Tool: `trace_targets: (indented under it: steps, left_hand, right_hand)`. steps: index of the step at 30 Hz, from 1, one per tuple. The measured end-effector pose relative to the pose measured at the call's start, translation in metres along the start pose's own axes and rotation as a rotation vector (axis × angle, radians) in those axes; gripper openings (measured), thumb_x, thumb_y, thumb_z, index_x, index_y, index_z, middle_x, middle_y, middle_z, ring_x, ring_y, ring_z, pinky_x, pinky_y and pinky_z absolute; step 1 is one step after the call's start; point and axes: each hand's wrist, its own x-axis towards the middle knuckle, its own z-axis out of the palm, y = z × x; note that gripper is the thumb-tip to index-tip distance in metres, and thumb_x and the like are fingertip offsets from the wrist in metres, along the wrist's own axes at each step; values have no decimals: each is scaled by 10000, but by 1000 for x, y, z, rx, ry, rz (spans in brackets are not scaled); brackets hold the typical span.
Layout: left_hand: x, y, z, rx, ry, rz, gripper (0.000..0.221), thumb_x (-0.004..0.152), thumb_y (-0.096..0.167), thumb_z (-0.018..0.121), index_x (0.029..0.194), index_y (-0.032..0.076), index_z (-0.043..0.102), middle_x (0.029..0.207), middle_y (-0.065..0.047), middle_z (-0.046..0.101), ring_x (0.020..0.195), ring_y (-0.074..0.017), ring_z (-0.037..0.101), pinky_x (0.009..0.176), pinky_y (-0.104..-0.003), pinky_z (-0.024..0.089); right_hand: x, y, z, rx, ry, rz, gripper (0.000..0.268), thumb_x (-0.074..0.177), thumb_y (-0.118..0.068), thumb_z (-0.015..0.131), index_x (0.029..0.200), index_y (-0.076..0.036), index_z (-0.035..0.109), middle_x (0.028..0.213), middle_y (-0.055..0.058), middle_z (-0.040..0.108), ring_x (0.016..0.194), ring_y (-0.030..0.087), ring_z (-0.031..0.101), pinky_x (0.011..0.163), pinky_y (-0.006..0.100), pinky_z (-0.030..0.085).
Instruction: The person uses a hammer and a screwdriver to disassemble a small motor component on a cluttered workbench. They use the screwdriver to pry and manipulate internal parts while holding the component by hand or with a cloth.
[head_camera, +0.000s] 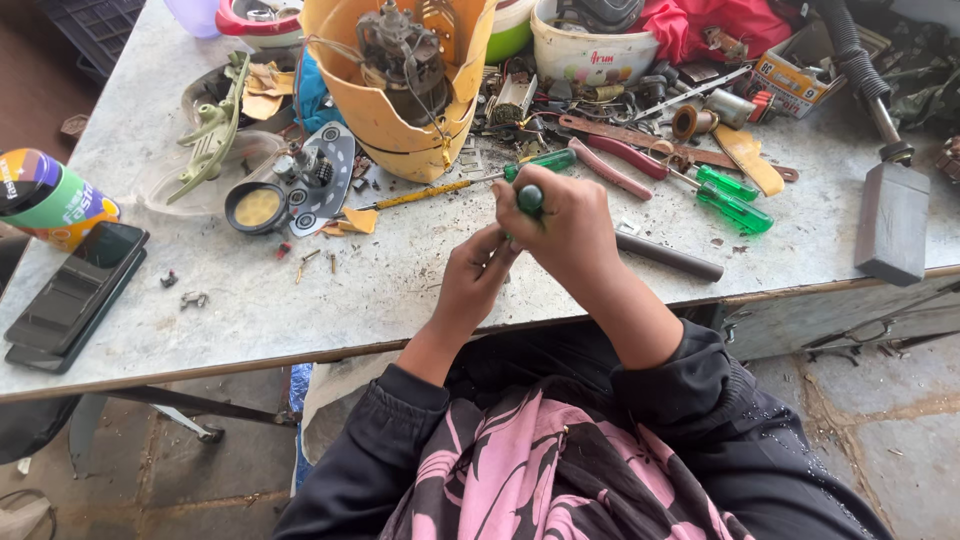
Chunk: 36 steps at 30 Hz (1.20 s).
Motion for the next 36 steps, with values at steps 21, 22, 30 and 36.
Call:
trace_targets:
  steps: [21, 22, 30, 36]
  left_hand:
    - [-15, 6, 13, -23, 56, 88, 270, 1102, 211, 620, 1309, 45, 667, 839, -5, 621, 743, -54, 506, 669, -239, 443]
    - [-15, 10, 13, -63, 35, 130, 287, 1104, 226, 601, 1330, 55, 640, 883, -2, 657, 802, -54, 567, 721, -240, 477]
    - [-12, 39, 15, -30, 40, 181, 284, 1091, 262, 589, 1296, 75, 650, 849, -10, 731, 791, -66, 637, 735, -243, 507]
    - [-11, 37, 17, -28, 70, 205, 296, 1079, 265, 587, 1300, 75, 639, 842, -6, 730, 769, -75, 670, 693, -249, 508]
  right_hand:
    - [-10, -10, -15, -59, -115, -138, 387, 884, -387, 810, 883, -35, 650, 691, 164, 632, 635, 345, 642, 591, 430, 490]
    - [-13, -3, -19, 39, -138, -89, 327, 916, -338, 762, 989, -40, 650, 781, 154, 657, 714, 320, 669, 664, 413, 512]
    - [-39, 98, -46, -592, -353, -17, 527, 790, -430, 802, 1142, -47, 720, 1115, 177, 644, 1071, 366, 615, 924, 455, 489]
    - [-64, 126, -34, -571, -271, -24, 288, 942, -312, 731, 1106, -75, 725, 1131, 106, 635, 1146, 341, 603, 957, 469, 472]
